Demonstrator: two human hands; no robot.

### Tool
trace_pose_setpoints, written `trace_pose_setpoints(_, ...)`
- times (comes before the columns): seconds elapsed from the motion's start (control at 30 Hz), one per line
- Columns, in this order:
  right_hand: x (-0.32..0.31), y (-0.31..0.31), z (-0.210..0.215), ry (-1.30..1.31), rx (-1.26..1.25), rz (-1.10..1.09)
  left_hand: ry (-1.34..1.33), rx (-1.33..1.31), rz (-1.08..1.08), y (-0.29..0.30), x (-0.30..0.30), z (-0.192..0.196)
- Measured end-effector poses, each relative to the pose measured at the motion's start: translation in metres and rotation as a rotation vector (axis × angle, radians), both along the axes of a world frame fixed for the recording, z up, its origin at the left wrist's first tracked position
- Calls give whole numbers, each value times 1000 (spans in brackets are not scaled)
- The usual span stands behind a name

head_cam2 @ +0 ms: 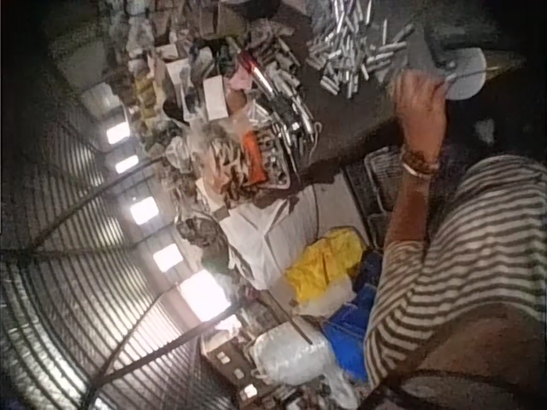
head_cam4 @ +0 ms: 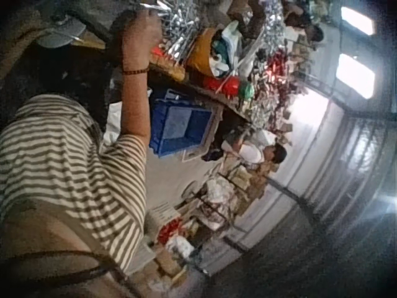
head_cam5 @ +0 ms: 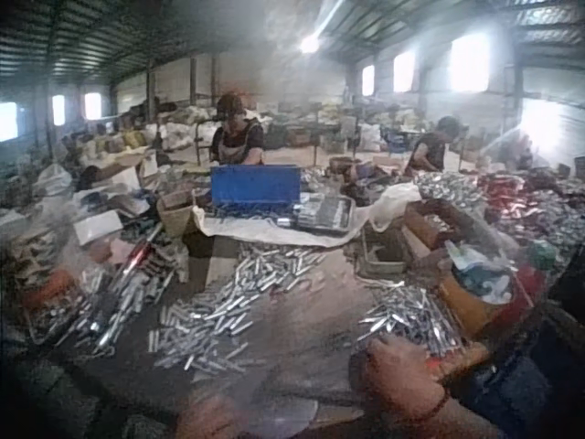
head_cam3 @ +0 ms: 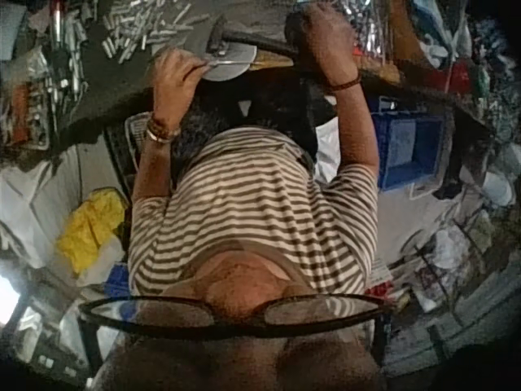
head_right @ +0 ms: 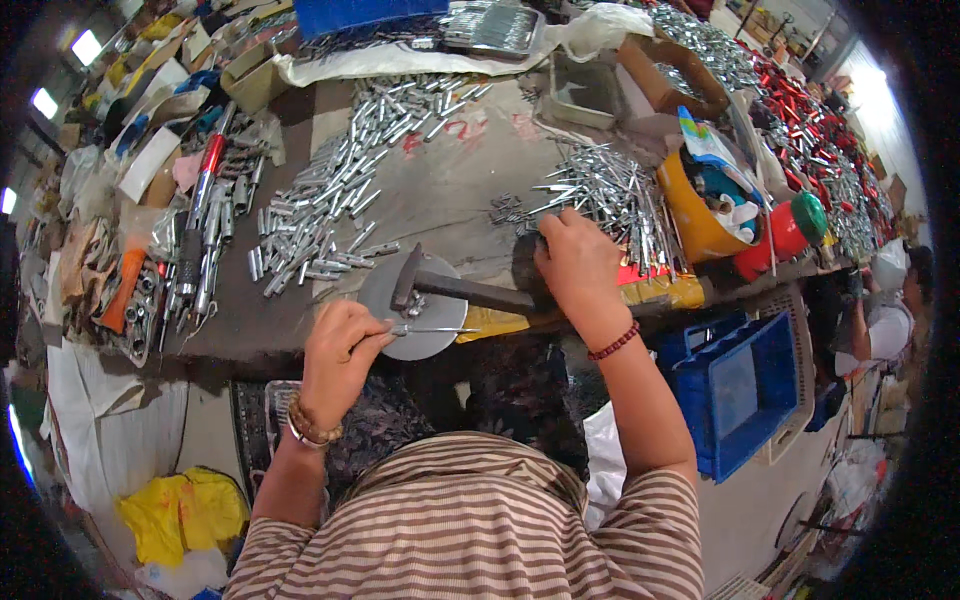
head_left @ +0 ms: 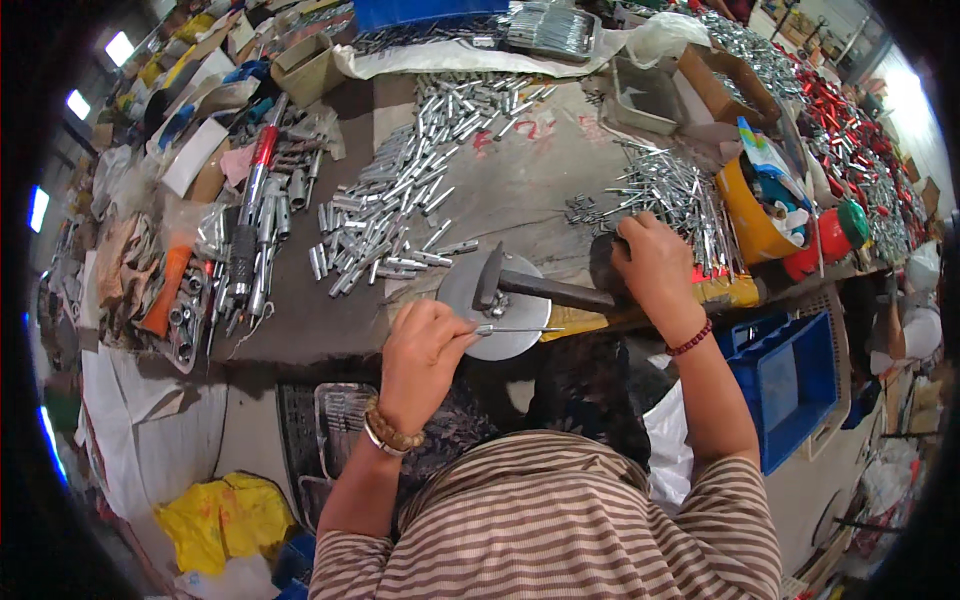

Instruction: Assembling small metal components using a hammer and an assembly jig on a workbench.

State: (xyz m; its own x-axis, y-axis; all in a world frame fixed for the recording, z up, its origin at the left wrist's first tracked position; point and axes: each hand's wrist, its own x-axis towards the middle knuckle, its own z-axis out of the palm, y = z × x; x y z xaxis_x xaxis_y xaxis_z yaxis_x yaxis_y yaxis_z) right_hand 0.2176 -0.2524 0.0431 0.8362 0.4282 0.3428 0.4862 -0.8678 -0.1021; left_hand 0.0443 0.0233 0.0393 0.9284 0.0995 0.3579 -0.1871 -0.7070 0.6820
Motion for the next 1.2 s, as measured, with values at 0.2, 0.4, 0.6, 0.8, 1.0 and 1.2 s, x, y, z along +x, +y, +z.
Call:
trace_pose_setpoints(0.2,1,1,0,-1,25,64,-36,60,-17,-1,0,1)
trace_pose_setpoints(0.4,-51,45,32,321,360,412,-65,97,-2,-3,-1,3)
trace_pose_setpoints(0.6,-76,78,16,310,420,688,-74,116,-2,0,-1,-2)
trace_pose_setpoints(0.8,-78,80,19,290,367,665,-64,127,-14,1,-2,-2)
trace_pose_setpoints(1.0,-73,87,30,157,202,785,-75,167,-12,3,-2,-3)
trace_pose_setpoints(1.2,-67,92,36,149,77,805,-81,159,-11,1,0,-2)
